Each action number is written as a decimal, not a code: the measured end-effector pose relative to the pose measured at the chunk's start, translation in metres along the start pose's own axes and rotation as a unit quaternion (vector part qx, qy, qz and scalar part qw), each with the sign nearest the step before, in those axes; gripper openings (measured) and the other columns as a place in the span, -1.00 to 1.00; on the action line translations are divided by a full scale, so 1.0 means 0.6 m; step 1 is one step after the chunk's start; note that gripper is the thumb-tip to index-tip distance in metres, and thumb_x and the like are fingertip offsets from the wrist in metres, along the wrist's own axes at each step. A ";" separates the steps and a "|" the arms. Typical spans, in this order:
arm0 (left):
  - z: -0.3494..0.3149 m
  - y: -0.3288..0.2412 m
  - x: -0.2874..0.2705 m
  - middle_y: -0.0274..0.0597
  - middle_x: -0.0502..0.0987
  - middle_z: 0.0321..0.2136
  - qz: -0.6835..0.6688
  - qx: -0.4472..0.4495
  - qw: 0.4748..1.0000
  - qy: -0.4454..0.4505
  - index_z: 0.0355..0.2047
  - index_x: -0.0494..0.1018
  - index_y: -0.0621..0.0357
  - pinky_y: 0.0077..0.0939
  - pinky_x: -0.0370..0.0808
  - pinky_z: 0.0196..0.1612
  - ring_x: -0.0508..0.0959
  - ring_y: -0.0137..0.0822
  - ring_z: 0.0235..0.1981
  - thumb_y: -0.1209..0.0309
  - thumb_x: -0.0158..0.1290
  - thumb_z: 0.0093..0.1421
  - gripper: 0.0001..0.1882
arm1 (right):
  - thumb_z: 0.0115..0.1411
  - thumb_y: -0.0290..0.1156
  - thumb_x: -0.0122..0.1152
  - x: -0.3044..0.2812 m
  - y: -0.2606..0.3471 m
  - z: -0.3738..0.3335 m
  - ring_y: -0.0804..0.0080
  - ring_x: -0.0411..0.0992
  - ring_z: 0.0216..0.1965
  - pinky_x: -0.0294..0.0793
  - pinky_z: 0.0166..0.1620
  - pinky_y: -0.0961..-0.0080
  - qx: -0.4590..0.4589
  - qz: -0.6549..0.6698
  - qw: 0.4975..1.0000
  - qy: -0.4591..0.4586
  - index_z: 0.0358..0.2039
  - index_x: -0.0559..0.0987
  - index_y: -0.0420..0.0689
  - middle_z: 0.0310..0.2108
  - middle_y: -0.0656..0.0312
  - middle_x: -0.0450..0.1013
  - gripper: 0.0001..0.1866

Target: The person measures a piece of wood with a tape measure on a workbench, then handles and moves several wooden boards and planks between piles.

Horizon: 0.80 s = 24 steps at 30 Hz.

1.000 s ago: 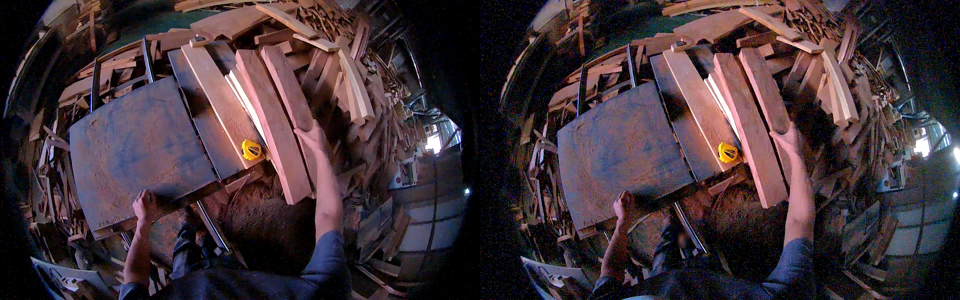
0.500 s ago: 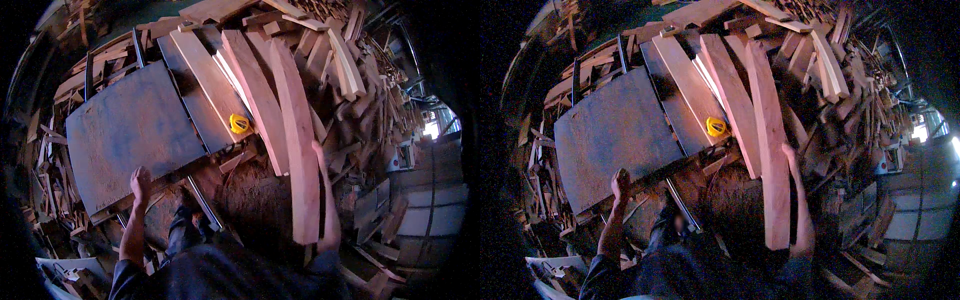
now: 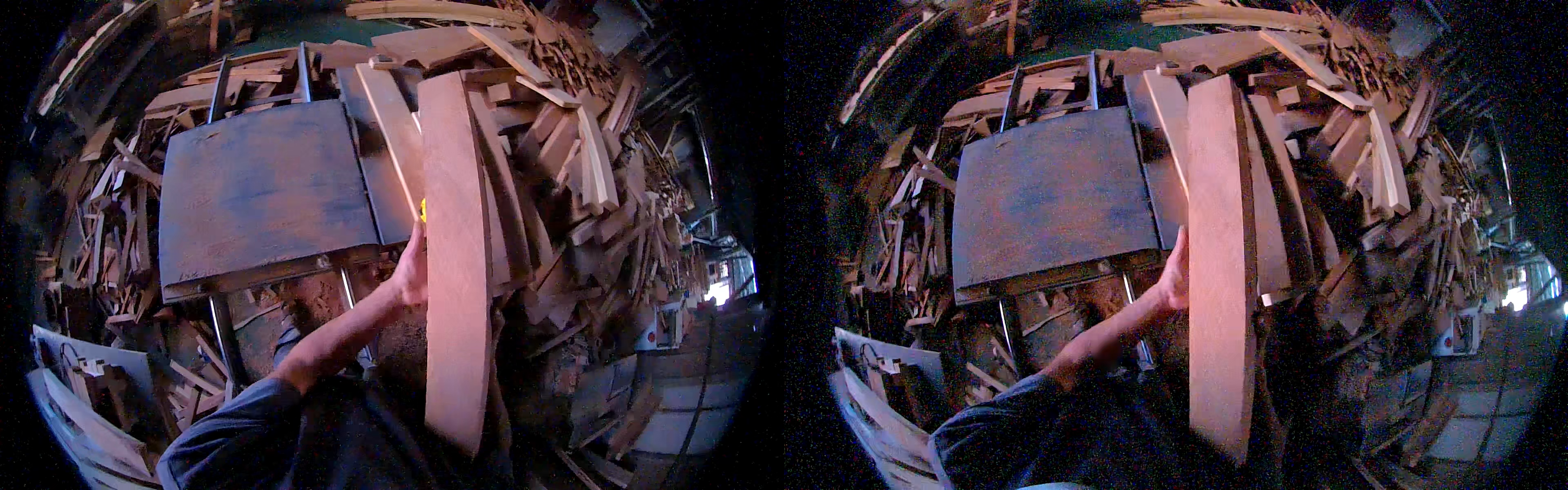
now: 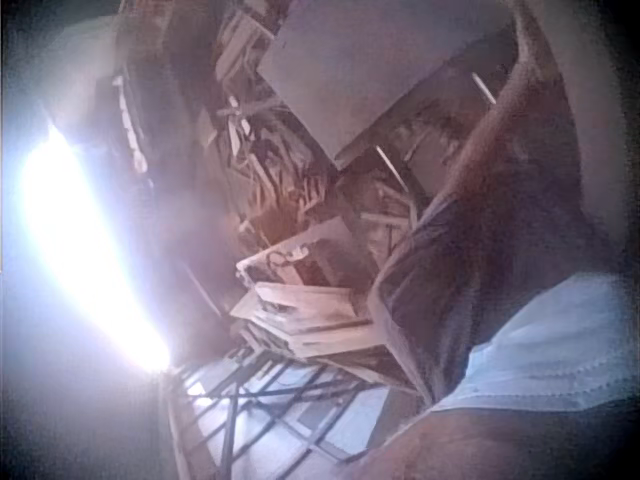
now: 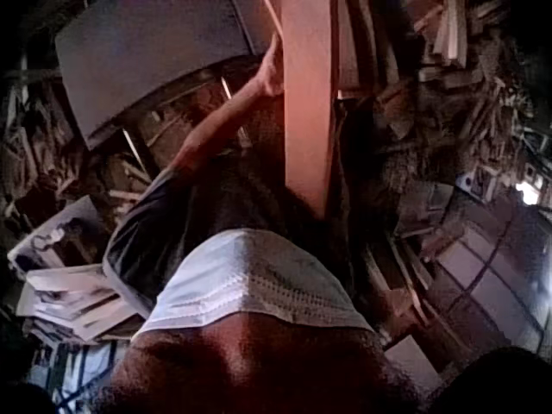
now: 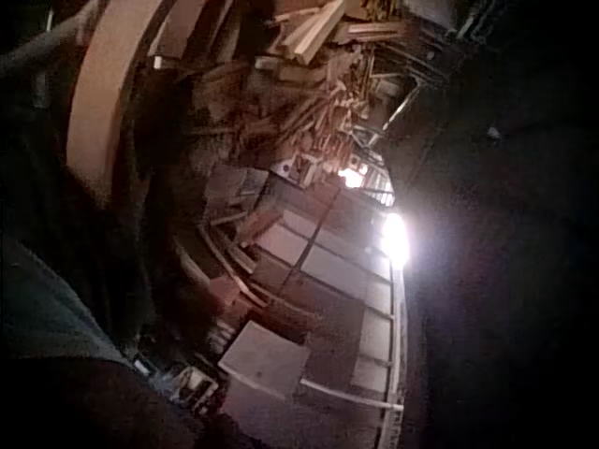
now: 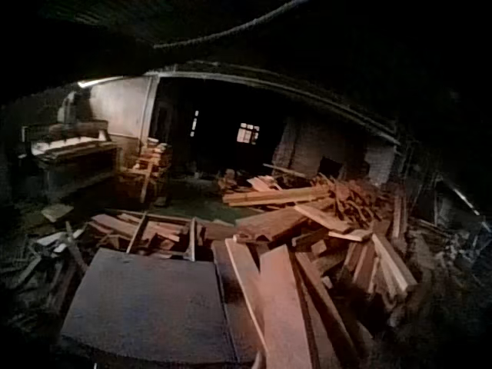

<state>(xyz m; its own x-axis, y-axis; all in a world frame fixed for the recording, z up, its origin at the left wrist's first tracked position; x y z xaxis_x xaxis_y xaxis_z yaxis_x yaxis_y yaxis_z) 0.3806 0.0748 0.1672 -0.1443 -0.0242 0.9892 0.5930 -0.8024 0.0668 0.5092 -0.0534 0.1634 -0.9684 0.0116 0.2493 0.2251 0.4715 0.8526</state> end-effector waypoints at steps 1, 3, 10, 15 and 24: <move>-0.013 -0.032 0.025 -0.09 0.22 0.28 -0.112 0.019 0.990 0.084 0.35 0.07 -0.06 0.09 0.21 0.24 0.29 0.02 0.23 -0.52 -0.24 0.02 0.06 | 0.35 0.07 -0.29 0.029 -0.006 0.021 0.32 0.31 0.12 0.23 0.21 0.31 0.001 -0.004 1.000 0.022 0.11 0.41 -0.23 0.09 0.13 0.38 -0.36; -0.037 -0.056 0.081 -0.09 0.30 0.22 -0.110 0.058 0.980 0.158 0.31 0.15 -0.08 0.07 0.27 0.21 0.35 -0.01 0.18 -0.51 -0.23 0.03 0.02 | 0.35 0.09 -0.32 0.051 -0.017 0.021 0.31 0.29 0.14 0.21 0.23 0.30 0.004 -0.011 1.000 0.013 0.12 0.40 -0.23 0.11 0.11 0.36 -0.33; -0.154 -0.200 -0.034 -0.11 0.42 0.12 -0.129 0.202 0.971 0.024 0.22 0.29 -0.03 -0.02 0.40 0.12 0.45 -0.07 0.05 -0.45 -0.13 0.06 -0.07 | 0.35 0.18 -0.43 0.133 -0.010 -0.002 0.26 0.23 0.22 0.11 0.30 0.27 -0.017 0.002 1.000 -0.021 0.18 0.36 -0.26 0.18 0.07 0.31 -0.23; -0.347 -0.421 -0.122 -0.07 0.34 0.17 0.133 0.434 0.860 -0.233 0.26 0.21 0.03 0.01 0.35 0.14 0.38 -0.01 0.09 -0.45 -0.08 0.03 -0.01 | 0.35 0.24 -0.51 0.188 0.002 0.029 0.23 0.18 0.27 0.04 0.35 0.25 -0.040 -0.008 0.998 -0.048 0.21 0.32 -0.28 0.23 0.04 0.27 -0.16; -0.483 -0.571 -0.133 -0.17 0.33 0.18 0.041 0.477 0.878 -0.009 0.25 0.20 -0.04 0.14 0.27 0.20 0.33 -0.01 0.17 -0.43 -0.07 0.04 -0.05 | 0.22 -0.26 0.11 0.310 0.026 0.088 0.39 0.36 0.05 0.34 0.10 0.44 -0.136 -0.091 0.980 -0.115 0.17 0.37 -0.21 0.02 0.14 0.41 -0.47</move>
Point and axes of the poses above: each hand's wrist, its own z-axis towards the middle knuckle, its own x-axis out of the palm, y = z × x, the point moved 10 cm from there along z, towards the middle knuckle
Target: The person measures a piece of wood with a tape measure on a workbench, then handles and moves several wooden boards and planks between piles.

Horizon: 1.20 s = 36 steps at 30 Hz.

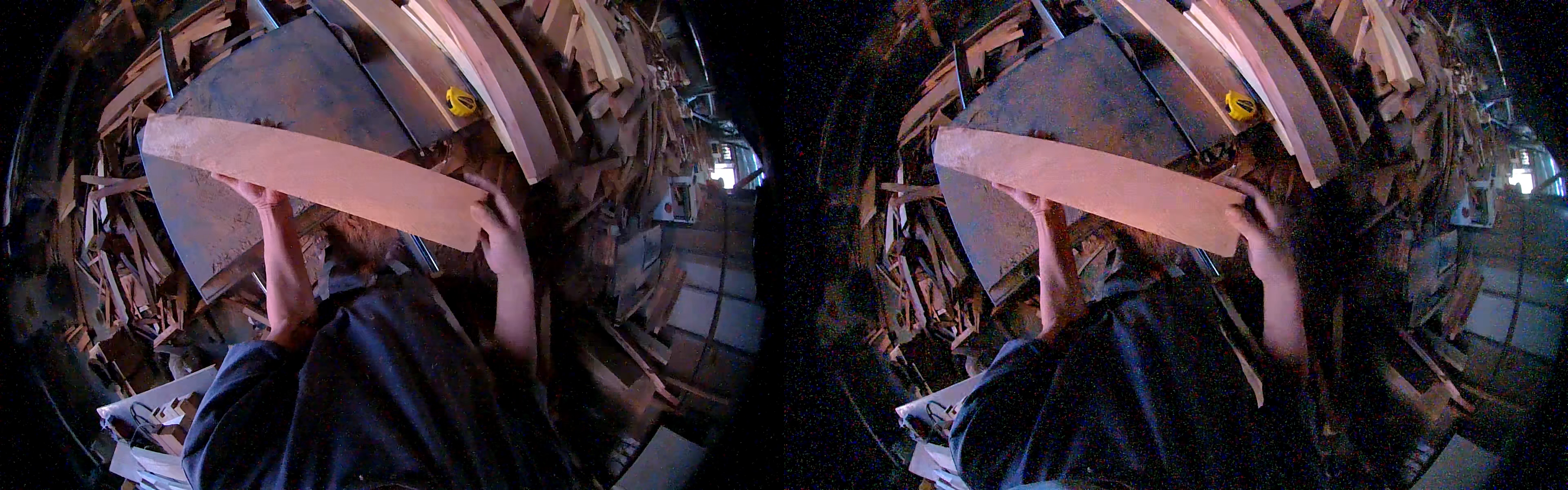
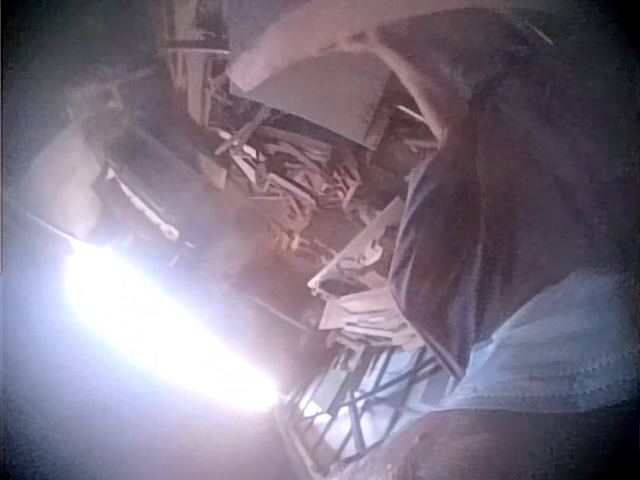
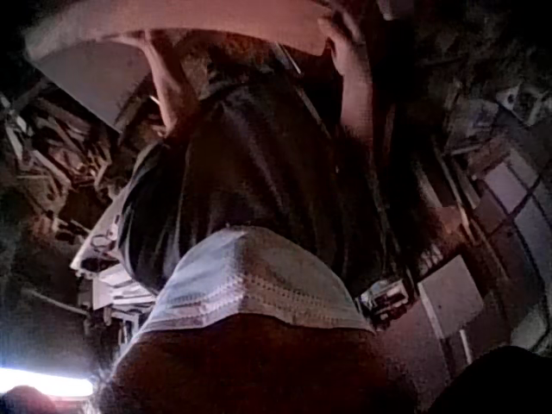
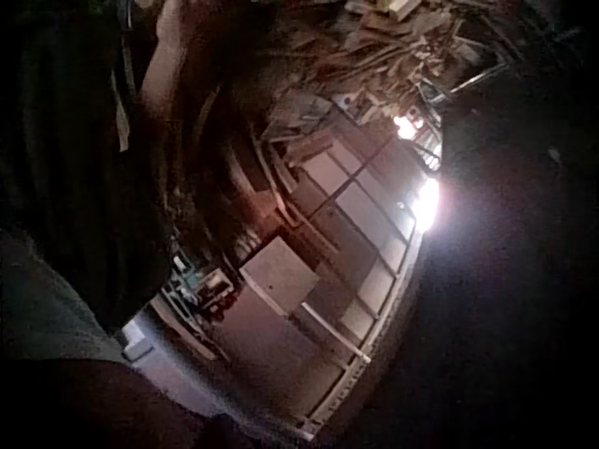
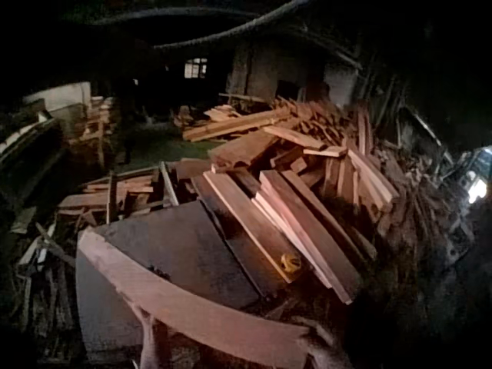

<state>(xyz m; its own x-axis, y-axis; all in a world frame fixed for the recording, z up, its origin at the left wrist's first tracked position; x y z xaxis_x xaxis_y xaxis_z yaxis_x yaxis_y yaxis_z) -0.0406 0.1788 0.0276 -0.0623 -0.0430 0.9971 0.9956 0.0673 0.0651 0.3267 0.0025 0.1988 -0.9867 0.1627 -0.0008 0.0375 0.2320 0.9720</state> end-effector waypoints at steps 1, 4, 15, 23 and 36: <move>-0.005 -0.007 0.020 -0.14 0.34 0.18 -0.047 -0.009 0.998 0.052 0.25 0.20 -0.02 0.15 0.26 0.21 0.33 0.00 0.17 -0.43 -0.05 0.03 -0.04 | 0.22 -0.29 0.10 0.016 -0.002 0.008 0.40 0.36 0.04 0.34 0.10 0.45 0.008 -0.011 1.000 -0.004 0.16 0.37 -0.20 0.01 0.15 0.41 -0.49; -0.020 -0.011 0.087 -0.02 0.33 0.17 -0.114 -0.049 0.981 0.147 0.25 0.19 0.04 0.15 0.23 0.23 0.32 0.04 0.17 -0.42 0.00 -0.01 0.01 | 0.22 -0.26 0.12 0.045 -0.007 0.028 0.40 0.32 0.08 0.29 0.14 0.42 0.004 -0.003 1.000 0.009 0.12 0.42 -0.13 0.03 0.18 0.40 -0.53; -0.012 -0.157 -0.008 -0.04 0.36 0.14 0.043 0.120 0.992 -0.022 0.22 0.23 0.03 0.13 0.24 0.23 0.34 0.08 0.14 -0.38 0.04 -0.01 -0.04 | 0.33 -0.18 -0.01 0.149 0.018 0.072 0.39 0.28 0.15 0.22 0.21 0.39 -0.010 0.040 0.999 0.030 0.11 0.40 -0.22 0.08 0.16 0.36 -0.55; -0.010 -0.126 0.078 0.00 0.40 0.08 -0.026 0.104 0.993 0.051 0.19 0.23 0.24 0.07 0.26 0.22 0.38 0.04 0.08 -0.29 -0.07 0.14 -0.12 | 0.31 -0.12 0.04 0.152 0.015 0.079 0.34 0.24 0.20 0.18 0.25 0.36 -0.036 0.007 0.998 -0.044 0.19 0.34 -0.24 0.14 0.14 0.32 -0.44; -0.010 -0.216 0.112 -0.03 0.37 0.09 -0.056 0.156 0.979 0.120 0.20 0.20 0.22 0.04 0.26 0.22 0.36 -0.01 0.10 -0.16 -0.15 0.27 -0.26 | 0.16 0.04 0.25 0.248 0.059 -0.002 0.36 0.29 0.16 0.26 0.18 0.41 -0.164 -0.217 0.950 0.151 0.23 0.28 -0.30 0.16 0.10 0.33 -0.19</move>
Point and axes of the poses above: each hand's wrist, its own z-axis towards the middle knuckle, its own x-axis out of the palm, y = z × x, the point moved 10 cm from there along z, towards the middle knuckle
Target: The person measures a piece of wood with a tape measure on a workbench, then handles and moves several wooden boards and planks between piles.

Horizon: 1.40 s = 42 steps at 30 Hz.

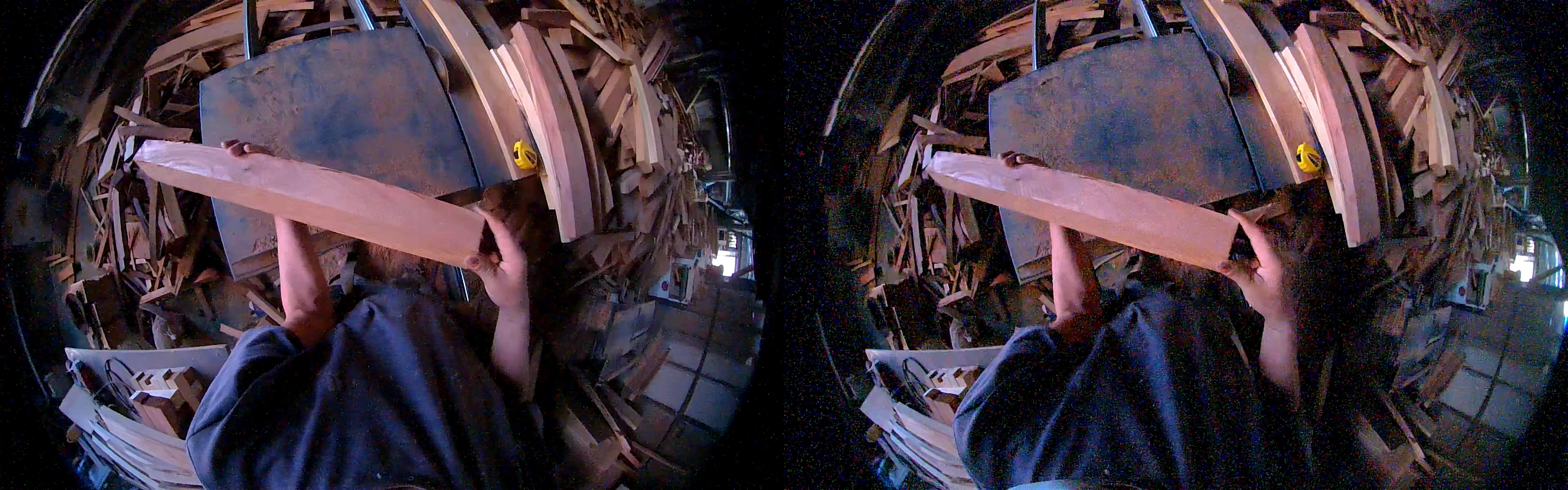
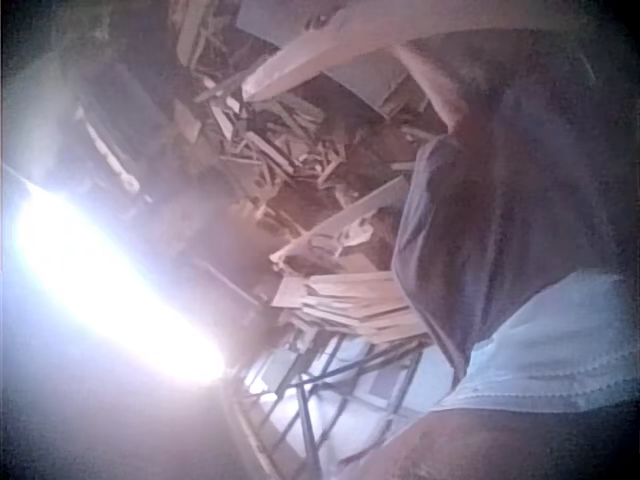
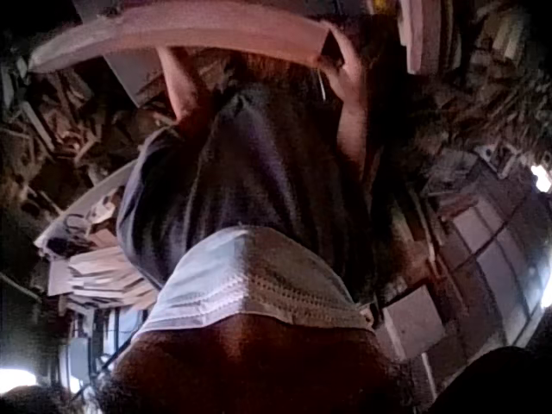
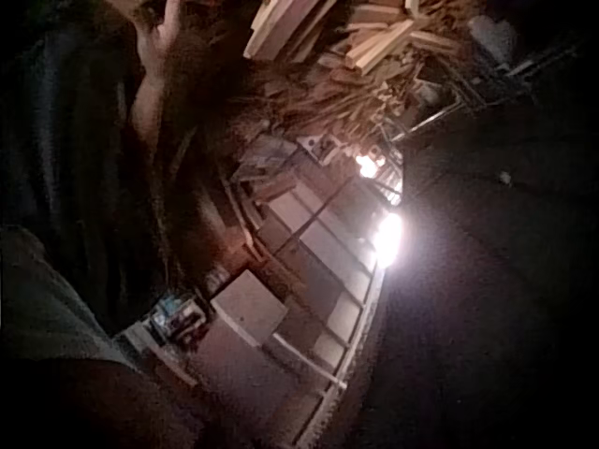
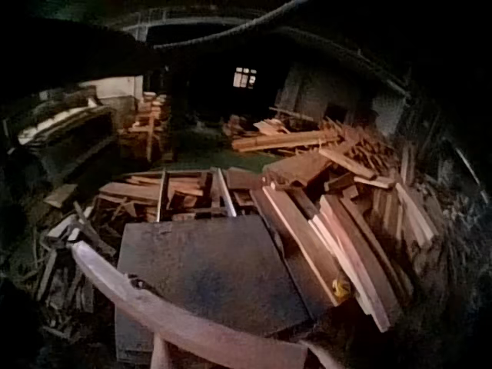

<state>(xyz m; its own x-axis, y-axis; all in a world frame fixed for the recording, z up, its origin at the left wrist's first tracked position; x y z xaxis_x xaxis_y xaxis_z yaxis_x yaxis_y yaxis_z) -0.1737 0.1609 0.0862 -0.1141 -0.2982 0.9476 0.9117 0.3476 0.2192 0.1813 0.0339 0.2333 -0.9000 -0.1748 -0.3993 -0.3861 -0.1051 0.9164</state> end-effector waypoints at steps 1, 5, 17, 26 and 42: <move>0.000 -0.010 -0.004 -0.03 0.37 0.09 0.009 0.000 1.000 -0.004 0.20 0.20 0.21 0.04 0.26 0.22 0.36 -0.02 0.11 -0.15 -0.16 0.28 -0.27 | 0.18 0.04 0.24 0.006 -0.002 0.002 0.35 0.28 0.17 0.24 0.20 0.39 0.000 -0.010 1.000 -0.004 0.23 0.28 -0.29 0.17 0.10 0.32 -0.20; -0.004 -0.059 -0.033 -0.06 0.37 0.11 0.074 -0.001 0.997 -0.038 0.21 0.19 0.18 0.03 0.26 0.22 0.35 -0.03 0.12 -0.12 -0.19 0.31 -0.31 | 0.27 -0.18 0.14 0.021 -0.005 0.028 0.27 0.13 0.30 0.01 0.33 0.37 -0.018 -0.014 0.999 -0.039 0.28 0.22 -0.27 0.27 0.07 0.20 -0.33; -0.087 -0.078 -0.086 -0.14 0.34 0.14 0.378 -0.044 0.871 -0.310 0.24 0.19 0.01 -0.04 0.34 0.17 0.36 -0.10 0.15 -0.16 -0.21 0.32 -0.34 | -0.01 0.22 0.33 0.007 -0.156 0.079 0.24 0.20 0.22 0.14 0.26 0.27 0.040 0.182 0.982 0.002 0.29 0.21 -0.09 0.20 0.14 0.24 -0.02; -0.200 -0.015 -0.101 -0.23 0.49 -0.36 0.502 -0.137 0.723 -0.454 -0.26 0.46 0.04 -0.32 0.45 -0.43 0.50 -0.29 -0.38 0.08 0.10 0.19 -0.68 | 0.16 0.13 0.20 -0.110 -0.348 0.088 0.25 0.20 0.20 0.14 0.26 0.34 0.186 0.100 0.955 -0.209 0.20 0.32 -0.20 0.17 0.15 0.27 -0.21; -0.270 0.078 0.046 0.17 0.21 0.19 0.978 -0.016 0.179 0.109 0.06 0.30 0.26 0.03 0.22 0.19 0.21 0.14 0.21 0.37 0.33 -0.09 -0.30 | 0.19 -0.09 0.13 -0.196 -0.509 0.186 0.28 0.36 0.02 0.28 0.13 0.38 0.183 0.165 0.916 -0.318 -0.04 0.53 -0.34 0.00 0.08 0.45 -0.46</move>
<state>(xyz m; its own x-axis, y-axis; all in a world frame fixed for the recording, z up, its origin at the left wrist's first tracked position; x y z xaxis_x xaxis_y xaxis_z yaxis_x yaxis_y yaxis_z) -0.0703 0.0249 0.0851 0.4502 0.3374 -0.8267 -0.8733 -0.0269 -0.4865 0.3827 0.1956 0.0033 -0.8711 0.4788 -0.1090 -0.0091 0.2063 0.9785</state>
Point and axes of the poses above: each hand's wrist, its own z-axis towards the middle knuckle, its own x-axis out of the palm, y = z × x, the point moved 10 cm from there along z, towards the middle knuckle
